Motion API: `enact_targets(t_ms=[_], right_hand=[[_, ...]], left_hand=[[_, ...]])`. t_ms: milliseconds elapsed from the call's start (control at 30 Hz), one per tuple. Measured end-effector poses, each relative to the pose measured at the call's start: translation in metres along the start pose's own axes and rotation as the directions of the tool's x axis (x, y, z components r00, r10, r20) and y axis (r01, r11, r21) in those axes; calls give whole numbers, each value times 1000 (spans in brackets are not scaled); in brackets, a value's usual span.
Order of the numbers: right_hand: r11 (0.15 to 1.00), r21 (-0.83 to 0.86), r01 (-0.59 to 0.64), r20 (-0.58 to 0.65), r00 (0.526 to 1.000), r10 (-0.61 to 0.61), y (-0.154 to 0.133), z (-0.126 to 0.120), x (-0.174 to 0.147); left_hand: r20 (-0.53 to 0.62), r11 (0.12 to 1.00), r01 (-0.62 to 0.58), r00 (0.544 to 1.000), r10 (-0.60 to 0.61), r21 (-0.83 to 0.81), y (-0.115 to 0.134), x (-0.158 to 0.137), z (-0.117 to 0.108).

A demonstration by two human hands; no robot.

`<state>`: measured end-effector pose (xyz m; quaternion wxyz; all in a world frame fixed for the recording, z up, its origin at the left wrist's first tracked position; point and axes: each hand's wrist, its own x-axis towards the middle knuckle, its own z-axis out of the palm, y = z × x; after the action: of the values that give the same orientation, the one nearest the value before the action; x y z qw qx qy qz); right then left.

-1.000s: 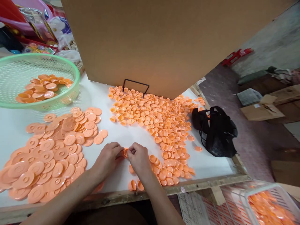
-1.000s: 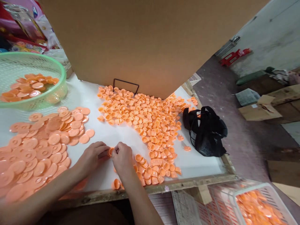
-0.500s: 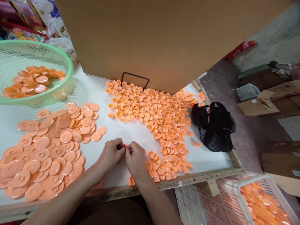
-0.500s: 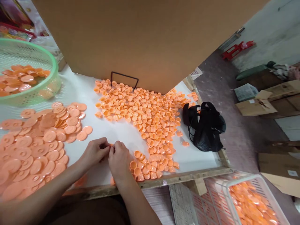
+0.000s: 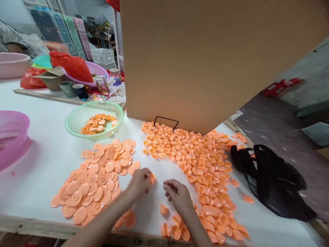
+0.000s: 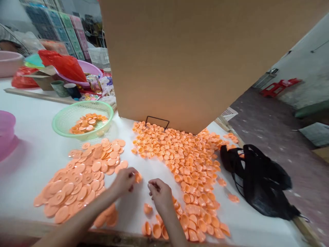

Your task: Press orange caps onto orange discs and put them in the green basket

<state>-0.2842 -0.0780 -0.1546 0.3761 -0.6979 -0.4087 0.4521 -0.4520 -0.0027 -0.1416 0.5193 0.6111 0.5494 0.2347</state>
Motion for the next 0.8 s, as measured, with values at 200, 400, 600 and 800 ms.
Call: enact_targets(t_ms=[200, 400, 600, 800], right_hand=[[958, -275, 86, -77, 991, -111, 10, -25, -37], [923, -384, 30, -23, 999, -42, 11, -10, -44], [889, -458, 21, 74, 997, 15, 6, -3, -47], [869, -491, 63, 190, 981, 35, -4, -3, -49]], left_hand=[[-644, 999, 17, 765, 14, 42, 30, 54, -172], [-763, 947, 258, 646, -23, 190, 34, 67, -236], [442, 736, -470, 860, 257, 487, -45, -32, -108], [358, 714, -450, 888, 289, 536, -51, -37, -26]])
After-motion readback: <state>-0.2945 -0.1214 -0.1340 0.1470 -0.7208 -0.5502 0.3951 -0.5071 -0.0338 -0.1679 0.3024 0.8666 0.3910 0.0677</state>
